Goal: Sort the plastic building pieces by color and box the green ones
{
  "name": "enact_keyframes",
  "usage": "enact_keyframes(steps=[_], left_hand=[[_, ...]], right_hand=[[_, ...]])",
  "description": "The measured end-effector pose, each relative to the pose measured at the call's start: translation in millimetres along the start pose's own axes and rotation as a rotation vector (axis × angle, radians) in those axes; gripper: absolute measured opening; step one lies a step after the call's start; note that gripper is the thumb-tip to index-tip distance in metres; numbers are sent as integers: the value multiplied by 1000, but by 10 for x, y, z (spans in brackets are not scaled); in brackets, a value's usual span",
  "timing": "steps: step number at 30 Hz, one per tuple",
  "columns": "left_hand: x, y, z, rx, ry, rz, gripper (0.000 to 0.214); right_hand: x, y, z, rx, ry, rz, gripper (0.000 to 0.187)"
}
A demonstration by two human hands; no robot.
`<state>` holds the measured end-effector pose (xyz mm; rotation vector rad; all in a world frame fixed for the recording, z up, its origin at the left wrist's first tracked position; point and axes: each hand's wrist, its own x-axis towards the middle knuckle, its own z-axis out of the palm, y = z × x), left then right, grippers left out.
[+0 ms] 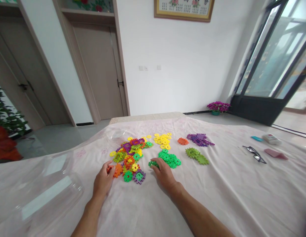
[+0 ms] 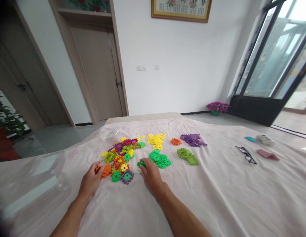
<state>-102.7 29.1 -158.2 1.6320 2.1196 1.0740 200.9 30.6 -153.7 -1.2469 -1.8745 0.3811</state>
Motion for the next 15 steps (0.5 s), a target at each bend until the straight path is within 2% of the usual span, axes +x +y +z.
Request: enact_keyframes(steps=[4, 8, 10, 12, 15], left_hand=[[-6, -6, 5, -29, 10, 0, 45], [21, -29, 22, -50, 37, 1, 47], [37, -21, 26, -78, 45, -6, 48], [49, 4, 29, -125, 49, -7, 49], [54, 55, 30, -194, 71, 1, 51]], right_hand=[[52, 172, -119, -40, 222, 51, 27], [137, 368, -404, -329, 331, 132, 32], [161, 391, -491, -424, 361, 128, 32], [156, 324, -484, -424, 303, 77, 28], [103, 82, -304, -332, 103, -33, 22]])
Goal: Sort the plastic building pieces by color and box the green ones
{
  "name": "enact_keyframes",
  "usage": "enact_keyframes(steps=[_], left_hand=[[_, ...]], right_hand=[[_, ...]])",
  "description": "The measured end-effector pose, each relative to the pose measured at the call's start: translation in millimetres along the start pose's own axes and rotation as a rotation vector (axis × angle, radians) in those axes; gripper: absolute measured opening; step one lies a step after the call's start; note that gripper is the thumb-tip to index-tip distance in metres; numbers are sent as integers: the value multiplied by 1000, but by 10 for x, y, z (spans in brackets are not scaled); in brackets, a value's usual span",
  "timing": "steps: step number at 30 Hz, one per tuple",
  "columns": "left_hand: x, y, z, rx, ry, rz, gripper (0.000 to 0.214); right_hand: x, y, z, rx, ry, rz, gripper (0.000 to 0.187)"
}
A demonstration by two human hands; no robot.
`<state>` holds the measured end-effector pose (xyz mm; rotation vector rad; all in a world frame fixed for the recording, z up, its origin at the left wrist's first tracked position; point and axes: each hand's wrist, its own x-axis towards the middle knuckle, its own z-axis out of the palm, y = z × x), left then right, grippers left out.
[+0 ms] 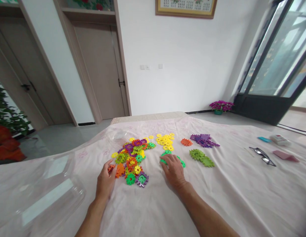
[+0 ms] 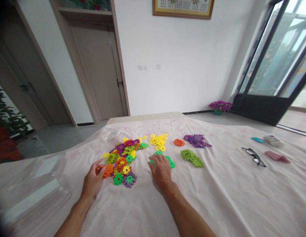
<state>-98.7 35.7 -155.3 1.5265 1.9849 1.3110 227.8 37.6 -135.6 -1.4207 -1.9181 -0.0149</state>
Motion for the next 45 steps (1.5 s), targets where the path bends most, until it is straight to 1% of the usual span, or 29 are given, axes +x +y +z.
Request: enact_keyframes(steps=[2, 4, 5, 7, 9, 12, 13, 16, 18, 19, 21, 23, 24, 27, 29, 30, 32, 34, 35, 36, 38, 40, 42, 45], left_hand=[[-7, 26, 3, -19, 19, 6, 52], [-18, 43, 2, -19, 30, 12, 52], [-23, 46, 0, -15, 31, 14, 52], [-25, 43, 0, -3, 20, 11, 53], [-13, 22, 9, 6, -2, 3, 53], [30, -35, 45, 13, -15, 3, 53], [46, -56, 58, 16, -11, 2, 53], [79, -108, 89, 16, 6, -16, 56], [84, -130, 98, 8, 11, -28, 58], [83, -138, 100, 2, 9, -30, 59], [81, -152, 101, -8, 6, -30, 60], [81, -167, 101, -7, 0, -29, 61], [84, -173, 101, -2, -4, -29, 61], [95, -184, 99, 11, -16, -40, 60], [101, -189, 98, 19, -24, -48, 59], [104, -193, 99, 23, -27, -48, 58], [108, -205, 101, 33, -30, -39, 57], [114, -220, 103, 49, -30, -26, 56], [117, -227, 104, 58, -31, -22, 55], [119, -232, 104, 66, -34, -21, 54], [121, -232, 103, 79, -41, -19, 49], [117, -223, 100, 81, -43, -12, 45], [109, -214, 98, 66, -55, 1, 43], [98, -206, 94, 33, -104, 22, 40]], right_hand=[[-47, -238, 96, 54, -105, -51, 27], [-79, -438, 186, 78, -196, -76, 40], [-86, -510, 221, 80, -241, -82, 46], [-88, -595, 261, 79, -321, -79, 47], [-88, -614, 267, 96, -346, -56, 44], [-118, -587, 259, 192, -284, -21, 40], [-135, -575, 264, 245, -273, 3, 35], [-162, -529, 317, 488, -316, 131, 16], [-116, -460, 352, 656, -306, 211, 13], [-67, -403, 355, 712, -263, 246, 14], [80, -236, 308, 761, -129, 331, 18], [263, 10, 185, 775, 10, 438, 24], [358, 159, 97, 789, 77, 487, 28], [611, 682, -231, 787, 259, 550, 35], [734, 1051, -475, 726, 348, 606, 36], [778, 1229, -597, 647, 389, 638, 35], [835, 1546, -826, 353, 388, 719, 28], [856, 1783, -996, 230, 383, 750, 17], [858, 1863, -1042, 173, 377, 751, 14], [858, 1913, -1055, 134, 373, 738, 14], [855, 1917, -973, 72, 355, 694, 22], [848, 1789, -762, 37, 293, 597, 30], [830, 1544, -481, 20, 171, 450, 32], [787, 1051, -74, 31, -37, 240, 31]])
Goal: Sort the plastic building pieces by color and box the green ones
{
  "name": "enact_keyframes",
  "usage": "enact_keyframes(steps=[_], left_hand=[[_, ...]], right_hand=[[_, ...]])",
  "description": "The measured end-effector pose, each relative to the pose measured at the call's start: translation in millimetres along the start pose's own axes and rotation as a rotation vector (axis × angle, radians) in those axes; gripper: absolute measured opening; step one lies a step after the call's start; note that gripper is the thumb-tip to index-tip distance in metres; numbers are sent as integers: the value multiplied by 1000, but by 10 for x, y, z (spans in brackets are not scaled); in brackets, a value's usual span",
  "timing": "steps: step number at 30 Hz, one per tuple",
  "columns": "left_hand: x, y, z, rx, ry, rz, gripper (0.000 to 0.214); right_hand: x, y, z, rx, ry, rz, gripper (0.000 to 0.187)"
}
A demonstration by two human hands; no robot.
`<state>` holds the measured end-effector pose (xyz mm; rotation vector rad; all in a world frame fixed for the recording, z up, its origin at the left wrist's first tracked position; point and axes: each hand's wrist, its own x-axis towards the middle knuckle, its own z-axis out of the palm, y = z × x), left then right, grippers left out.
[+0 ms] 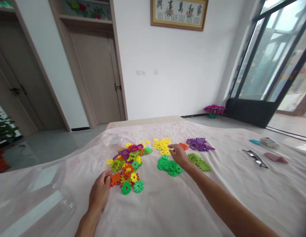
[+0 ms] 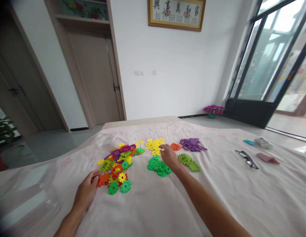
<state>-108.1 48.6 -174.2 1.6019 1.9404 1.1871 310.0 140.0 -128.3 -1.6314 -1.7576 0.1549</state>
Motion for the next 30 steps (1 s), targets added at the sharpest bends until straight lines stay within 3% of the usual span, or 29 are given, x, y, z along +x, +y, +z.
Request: enact_keyframes(steps=[6, 10, 13, 18, 24, 30], left_hand=[[5, 12, -12, -12, -33, -20, 38], [11, 27, -23, -9, -32, -24, 38], [13, 42, -34, -6, -39, -26, 39], [19, 49, -48, 10, -37, -25, 39], [30, 35, -41, 7, -30, -20, 38], [28, 25, -35, 25, -40, -9, 38]], right_hand=[[-71, -786, 504, -118, -197, -273, 43], [105, -1055, 695, -243, -274, -345, 54], [209, -1171, 799, -290, -352, -363, 51], [215, -1247, 870, -311, -437, -380, 22], [157, -1191, 742, -299, -379, -379, 30], [299, -787, 353, -124, -144, -83, 34]])
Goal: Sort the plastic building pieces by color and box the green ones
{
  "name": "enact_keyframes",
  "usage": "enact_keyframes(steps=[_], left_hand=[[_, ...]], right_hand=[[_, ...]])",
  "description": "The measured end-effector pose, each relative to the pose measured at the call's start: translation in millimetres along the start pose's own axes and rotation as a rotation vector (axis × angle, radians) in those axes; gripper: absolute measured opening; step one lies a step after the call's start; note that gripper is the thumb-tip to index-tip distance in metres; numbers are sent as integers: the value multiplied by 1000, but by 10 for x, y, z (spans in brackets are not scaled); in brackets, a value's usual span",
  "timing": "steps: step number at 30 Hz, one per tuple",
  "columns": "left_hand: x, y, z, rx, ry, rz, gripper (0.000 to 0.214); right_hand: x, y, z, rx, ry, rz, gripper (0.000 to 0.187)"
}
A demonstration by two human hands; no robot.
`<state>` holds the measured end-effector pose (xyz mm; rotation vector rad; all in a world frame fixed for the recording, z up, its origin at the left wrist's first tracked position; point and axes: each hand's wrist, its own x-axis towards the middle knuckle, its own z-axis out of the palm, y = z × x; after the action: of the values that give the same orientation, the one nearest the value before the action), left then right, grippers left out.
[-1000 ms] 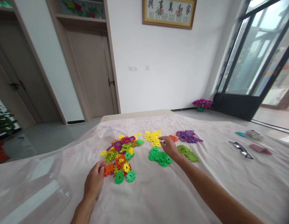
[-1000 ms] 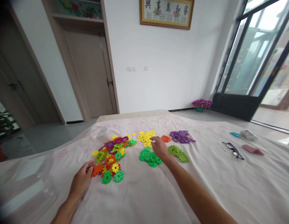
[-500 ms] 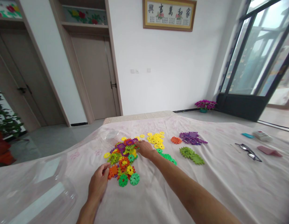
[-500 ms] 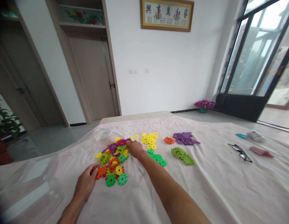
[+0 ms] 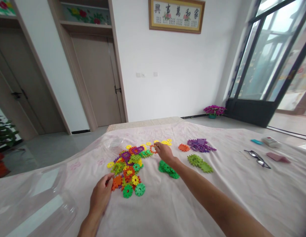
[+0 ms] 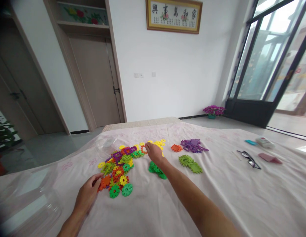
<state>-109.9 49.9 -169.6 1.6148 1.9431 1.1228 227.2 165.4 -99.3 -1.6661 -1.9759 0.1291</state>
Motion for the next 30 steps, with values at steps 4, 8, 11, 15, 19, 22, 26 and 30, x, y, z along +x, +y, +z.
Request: enact_keyframes(steps=[4, 8, 11, 15, 19, 22, 26, 30], left_hand=[[-1, -11, 2, 23, -11, 4, 37], [6, -20, 6, 32, -11, 4, 37], [6, -4, 2, 48, -9, 1, 37], [-6, 28, -3, 47, -4, -4, 36], [-7, 22, 2, 47, 4, 17, 35], [-2, 10, 3, 58, -9, 15, 36], [-3, 17, -5, 61, -17, 8, 37], [-5, 27, -7, 47, -16, 13, 36]], right_hand=[[44, 574, -328, 16, 118, 239, 33], [-32, 1099, -667, -61, 174, 409, 36], [-126, 1275, -825, -123, 189, 463, 34], [-150, 1113, -749, -180, 136, 346, 33], [-49, 663, -371, -151, 3, 165, 32], [26, 314, -47, -136, -79, 53, 28], [55, -33, 264, -149, -153, -44, 31], [15, -227, 416, -177, -200, -67, 25]])
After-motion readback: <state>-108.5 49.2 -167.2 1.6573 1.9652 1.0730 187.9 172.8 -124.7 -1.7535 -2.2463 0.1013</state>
